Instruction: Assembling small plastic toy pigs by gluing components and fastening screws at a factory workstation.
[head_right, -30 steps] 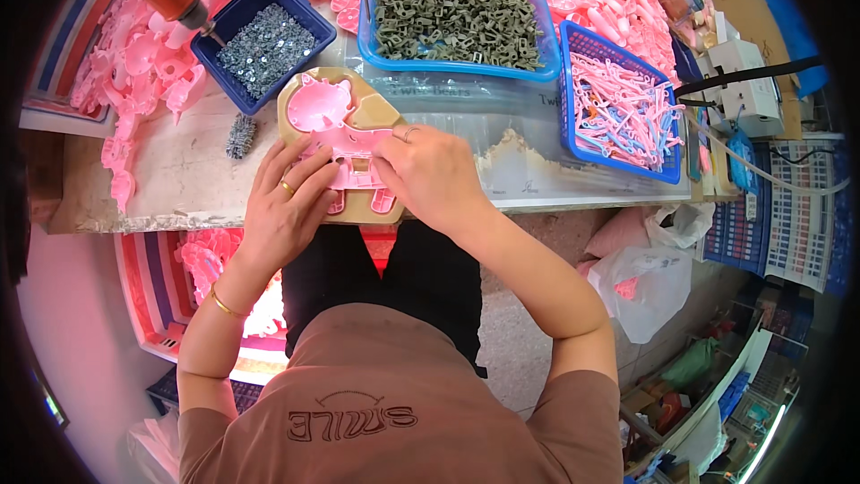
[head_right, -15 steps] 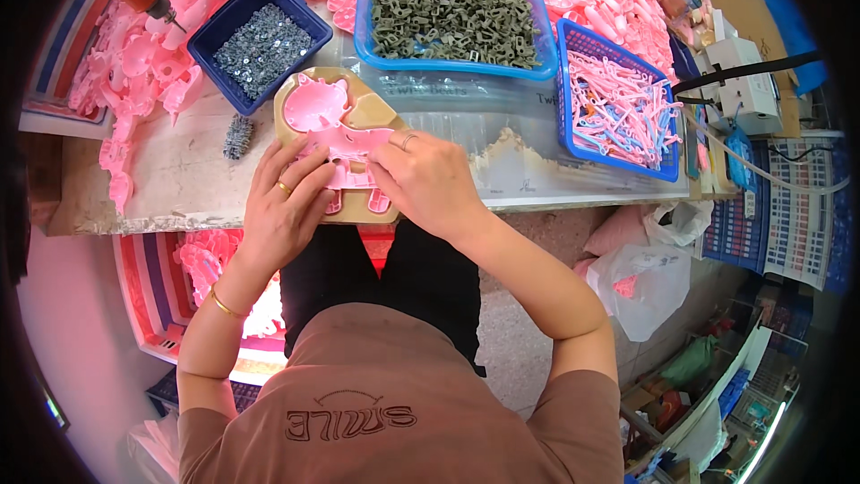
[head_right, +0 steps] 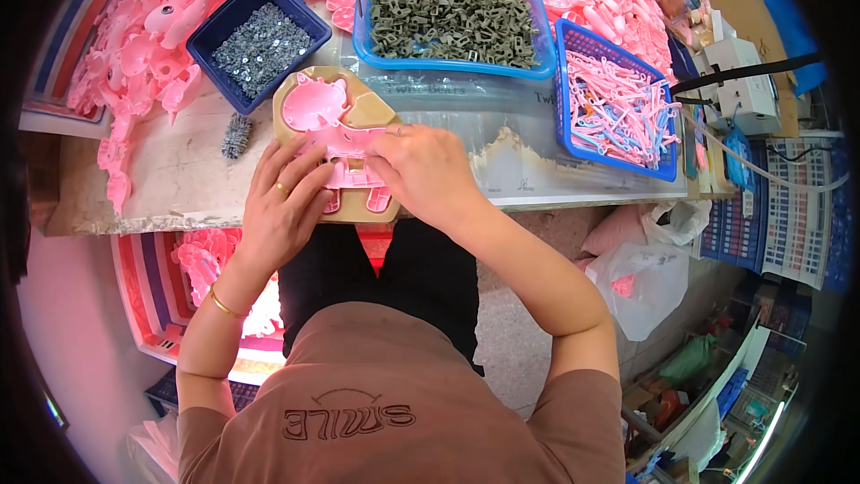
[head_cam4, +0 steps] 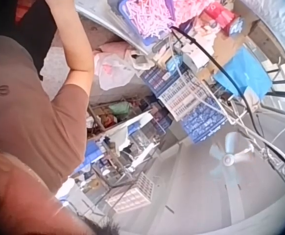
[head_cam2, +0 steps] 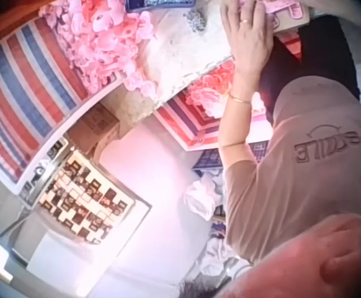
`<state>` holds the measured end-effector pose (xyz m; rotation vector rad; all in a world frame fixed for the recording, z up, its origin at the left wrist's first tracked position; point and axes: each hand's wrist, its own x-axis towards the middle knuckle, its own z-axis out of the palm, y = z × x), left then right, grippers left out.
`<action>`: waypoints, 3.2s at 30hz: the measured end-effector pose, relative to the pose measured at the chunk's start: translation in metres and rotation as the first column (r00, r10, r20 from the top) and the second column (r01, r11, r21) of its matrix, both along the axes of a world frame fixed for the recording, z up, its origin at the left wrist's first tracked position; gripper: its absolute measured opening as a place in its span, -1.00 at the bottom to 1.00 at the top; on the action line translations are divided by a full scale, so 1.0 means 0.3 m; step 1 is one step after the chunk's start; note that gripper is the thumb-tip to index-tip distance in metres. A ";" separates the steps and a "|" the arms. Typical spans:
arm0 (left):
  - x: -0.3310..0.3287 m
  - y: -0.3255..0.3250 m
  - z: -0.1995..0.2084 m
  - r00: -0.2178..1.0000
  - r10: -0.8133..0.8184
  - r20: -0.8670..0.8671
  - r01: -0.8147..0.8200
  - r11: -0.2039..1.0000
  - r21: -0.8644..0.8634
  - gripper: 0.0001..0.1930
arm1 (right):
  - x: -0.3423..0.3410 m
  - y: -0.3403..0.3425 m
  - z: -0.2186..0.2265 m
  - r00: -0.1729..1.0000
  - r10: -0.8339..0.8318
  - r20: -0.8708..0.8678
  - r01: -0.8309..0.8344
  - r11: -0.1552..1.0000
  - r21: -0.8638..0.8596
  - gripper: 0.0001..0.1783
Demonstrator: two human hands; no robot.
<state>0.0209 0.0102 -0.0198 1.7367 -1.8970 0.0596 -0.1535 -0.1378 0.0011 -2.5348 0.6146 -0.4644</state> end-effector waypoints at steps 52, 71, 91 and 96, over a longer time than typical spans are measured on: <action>0.379 -0.311 0.062 0.910 0.157 0.384 -0.245 0.950 0.192 -0.90 | 0.410 -0.184 0.490 0.863 0.104 0.494 -0.363 0.809 0.463 -0.65; 0.142 -0.178 0.108 0.990 -0.007 -0.139 -0.008 0.994 -0.109 -0.87 | 0.359 -0.043 0.390 0.784 -0.053 0.618 -0.383 0.742 0.550 -0.74; 0.079 -0.172 0.093 0.929 0.016 -0.370 -0.003 0.999 0.036 -0.89 | 0.332 -0.028 0.357 0.718 -0.091 0.690 -0.424 0.728 0.538 -0.74; 0.068 -0.167 0.101 0.893 -0.025 -0.450 0.048 0.998 0.039 -0.88 | 0.321 -0.032 0.342 0.692 -0.134 0.709 -0.500 0.620 0.605 -0.81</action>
